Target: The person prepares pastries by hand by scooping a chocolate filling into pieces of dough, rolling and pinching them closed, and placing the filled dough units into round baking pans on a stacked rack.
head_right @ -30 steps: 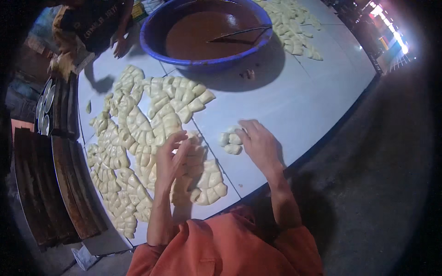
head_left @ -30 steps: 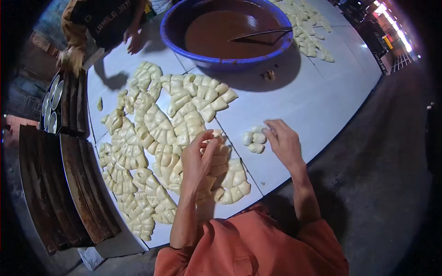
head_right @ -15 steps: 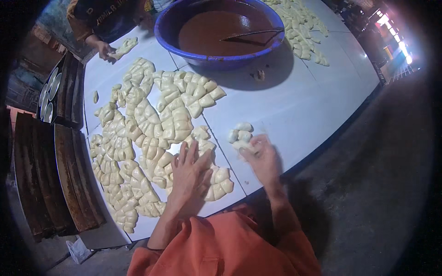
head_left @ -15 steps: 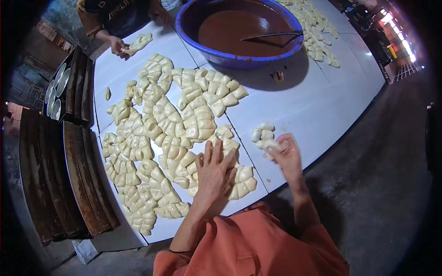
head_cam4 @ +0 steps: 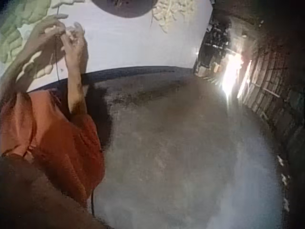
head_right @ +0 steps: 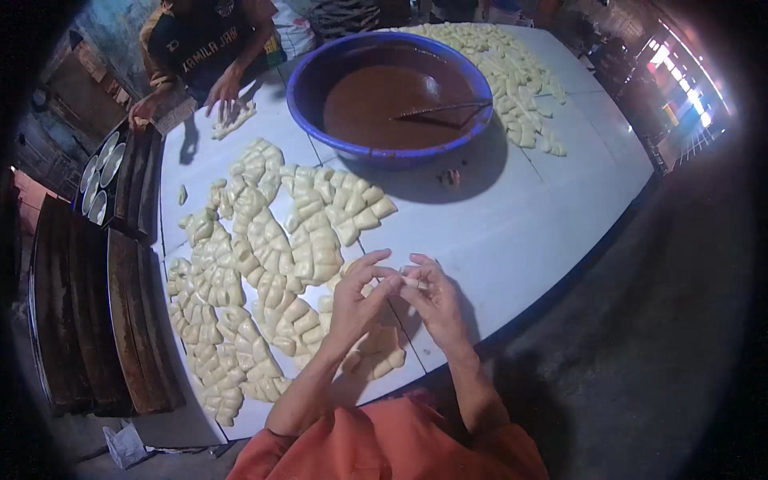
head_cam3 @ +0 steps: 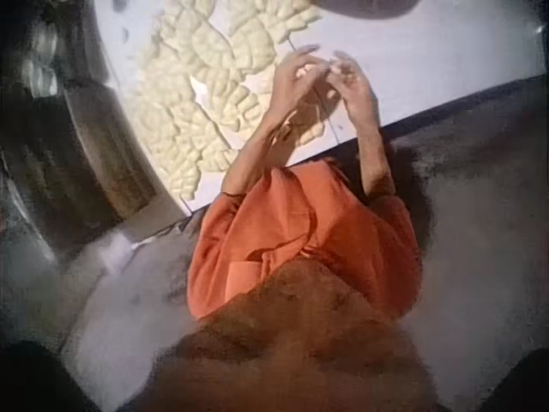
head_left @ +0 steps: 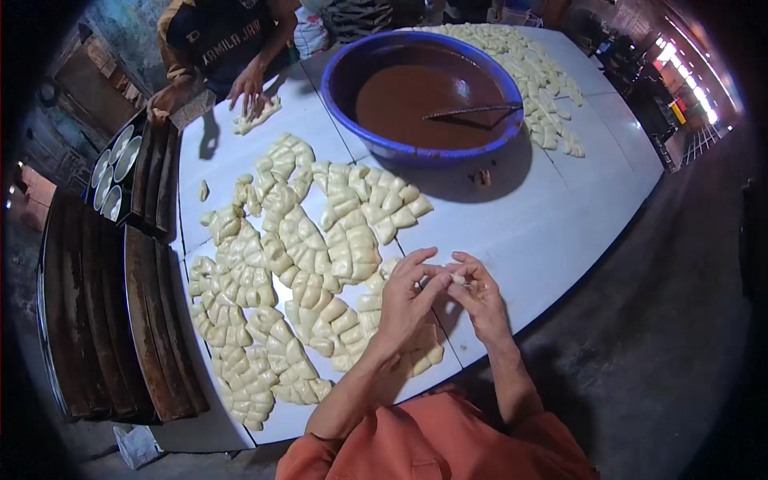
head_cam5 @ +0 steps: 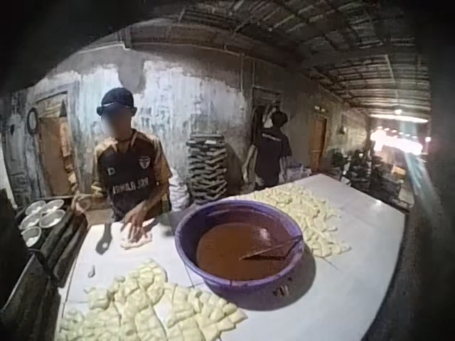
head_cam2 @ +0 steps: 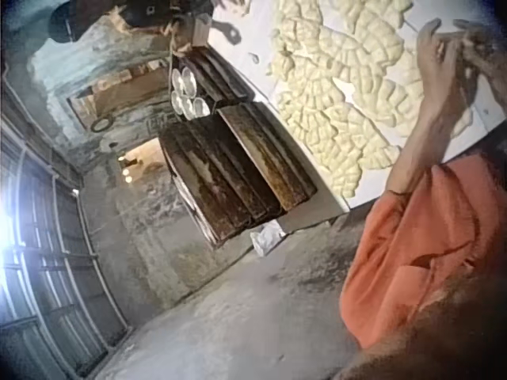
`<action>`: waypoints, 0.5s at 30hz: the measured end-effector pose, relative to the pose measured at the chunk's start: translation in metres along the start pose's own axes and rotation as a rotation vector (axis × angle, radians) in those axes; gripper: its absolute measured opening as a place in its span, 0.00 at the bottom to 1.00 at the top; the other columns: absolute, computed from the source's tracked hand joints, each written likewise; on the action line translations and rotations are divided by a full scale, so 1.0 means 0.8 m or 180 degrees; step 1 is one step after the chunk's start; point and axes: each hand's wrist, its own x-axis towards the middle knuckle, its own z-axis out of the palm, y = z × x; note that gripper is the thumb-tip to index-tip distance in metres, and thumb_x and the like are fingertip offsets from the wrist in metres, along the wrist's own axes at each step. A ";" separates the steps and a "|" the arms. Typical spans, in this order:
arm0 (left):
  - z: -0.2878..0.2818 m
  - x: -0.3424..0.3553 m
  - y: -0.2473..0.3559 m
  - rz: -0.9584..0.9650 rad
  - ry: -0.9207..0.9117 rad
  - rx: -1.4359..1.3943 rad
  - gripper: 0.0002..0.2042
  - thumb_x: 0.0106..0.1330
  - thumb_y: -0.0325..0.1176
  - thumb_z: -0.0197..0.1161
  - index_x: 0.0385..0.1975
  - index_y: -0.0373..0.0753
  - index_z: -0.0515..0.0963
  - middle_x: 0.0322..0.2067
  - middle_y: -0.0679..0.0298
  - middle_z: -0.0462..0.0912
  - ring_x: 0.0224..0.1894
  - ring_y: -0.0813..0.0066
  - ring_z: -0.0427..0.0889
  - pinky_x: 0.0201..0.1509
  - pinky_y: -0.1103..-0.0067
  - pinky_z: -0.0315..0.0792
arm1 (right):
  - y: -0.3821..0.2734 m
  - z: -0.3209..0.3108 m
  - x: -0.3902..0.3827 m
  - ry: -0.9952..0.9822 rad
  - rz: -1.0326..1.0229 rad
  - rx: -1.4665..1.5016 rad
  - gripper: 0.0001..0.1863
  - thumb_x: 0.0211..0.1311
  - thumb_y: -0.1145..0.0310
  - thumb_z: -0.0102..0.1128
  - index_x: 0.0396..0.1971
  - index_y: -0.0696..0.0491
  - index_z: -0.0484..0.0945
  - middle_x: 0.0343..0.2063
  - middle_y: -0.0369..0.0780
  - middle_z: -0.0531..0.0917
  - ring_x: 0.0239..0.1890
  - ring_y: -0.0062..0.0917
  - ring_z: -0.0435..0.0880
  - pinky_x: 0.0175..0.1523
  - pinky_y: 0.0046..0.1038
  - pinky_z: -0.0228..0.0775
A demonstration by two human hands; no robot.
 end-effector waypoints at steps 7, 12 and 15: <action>0.032 0.037 -0.006 0.0913 0.0450 -0.0564 0.25 0.65 0.39 0.65 0.57 0.30 0.73 0.55 0.48 0.77 0.57 0.60 0.78 0.60 0.73 0.71 | -0.049 0.049 0.026 -0.0159 -0.0152 0.1099 0.10 0.61 0.80 0.62 0.40 0.56 0.73 0.35 0.34 0.79 0.39 0.16 0.79 0.45 0.21 0.73; 0.071 0.056 -0.013 0.0589 0.0649 -0.2206 0.35 0.61 0.43 0.71 0.63 0.29 0.66 0.58 0.49 0.76 0.55 0.72 0.78 0.56 0.79 0.73 | -0.070 0.050 0.060 -0.0299 0.0090 0.1697 0.11 0.66 0.69 0.60 0.44 0.56 0.73 0.38 0.36 0.80 0.41 0.19 0.80 0.49 0.22 0.71; 0.072 0.067 -0.020 0.0141 0.0565 -0.2373 0.34 0.64 0.37 0.68 0.66 0.30 0.62 0.54 0.53 0.78 0.52 0.74 0.78 0.54 0.81 0.73 | -0.078 0.051 0.099 -0.0426 0.0266 0.1224 0.09 0.66 0.69 0.58 0.43 0.55 0.73 0.35 0.35 0.79 0.39 0.18 0.79 0.48 0.21 0.71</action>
